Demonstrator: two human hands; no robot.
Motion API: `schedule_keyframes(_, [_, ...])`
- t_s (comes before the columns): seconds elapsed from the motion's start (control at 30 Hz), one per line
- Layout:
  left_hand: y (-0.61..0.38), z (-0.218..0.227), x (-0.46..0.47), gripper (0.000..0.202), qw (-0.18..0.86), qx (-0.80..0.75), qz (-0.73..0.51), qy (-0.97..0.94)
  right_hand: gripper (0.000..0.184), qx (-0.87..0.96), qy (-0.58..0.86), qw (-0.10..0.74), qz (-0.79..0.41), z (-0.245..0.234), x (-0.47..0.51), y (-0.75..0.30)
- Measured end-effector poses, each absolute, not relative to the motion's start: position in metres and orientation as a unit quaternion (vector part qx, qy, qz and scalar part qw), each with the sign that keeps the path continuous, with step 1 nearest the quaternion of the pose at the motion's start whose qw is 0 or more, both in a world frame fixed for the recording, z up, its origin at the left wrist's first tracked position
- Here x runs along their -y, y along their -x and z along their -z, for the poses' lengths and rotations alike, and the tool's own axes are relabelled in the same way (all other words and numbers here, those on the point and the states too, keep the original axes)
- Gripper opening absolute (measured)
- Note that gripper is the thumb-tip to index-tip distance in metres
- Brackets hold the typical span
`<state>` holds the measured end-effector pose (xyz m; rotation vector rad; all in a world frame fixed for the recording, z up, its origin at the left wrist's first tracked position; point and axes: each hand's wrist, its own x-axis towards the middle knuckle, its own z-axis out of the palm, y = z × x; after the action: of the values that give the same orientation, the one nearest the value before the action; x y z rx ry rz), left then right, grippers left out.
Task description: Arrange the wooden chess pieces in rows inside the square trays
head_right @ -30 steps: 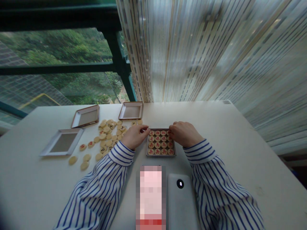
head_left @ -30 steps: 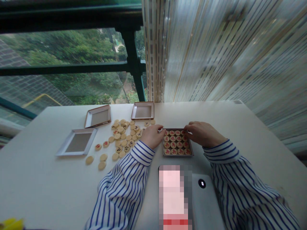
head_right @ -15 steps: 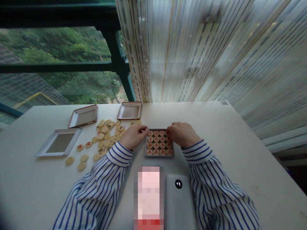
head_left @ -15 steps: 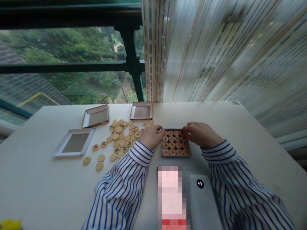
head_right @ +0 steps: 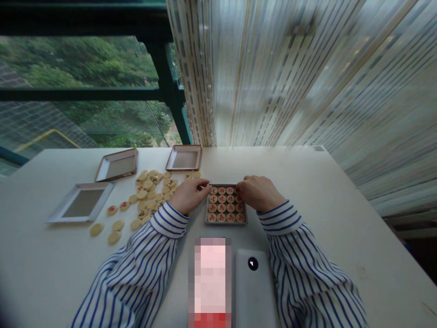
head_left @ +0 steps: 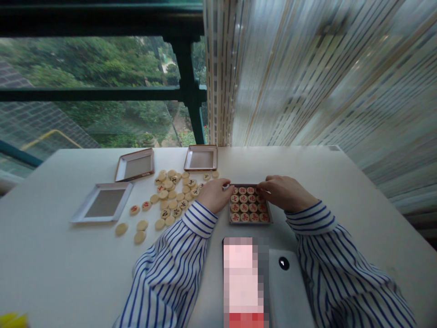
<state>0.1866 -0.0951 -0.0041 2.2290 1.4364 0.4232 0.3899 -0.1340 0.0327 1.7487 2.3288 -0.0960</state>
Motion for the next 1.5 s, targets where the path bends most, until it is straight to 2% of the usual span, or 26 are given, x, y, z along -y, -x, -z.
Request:
schedule_keyframes(0.9, [-0.186,0.005,0.096,0.037,0.23,-0.52,-0.162,-0.806,0.029,-0.791,-0.603,0.1,-0.026,-0.028,0.134,-0.389])
schedule_keyframes(1.5, [-0.186,0.001,0.096,0.037,0.231,-0.531,-0.152,-0.801,0.033,-0.766,-0.628,0.136,-0.025,-0.033,0.135,-0.377])
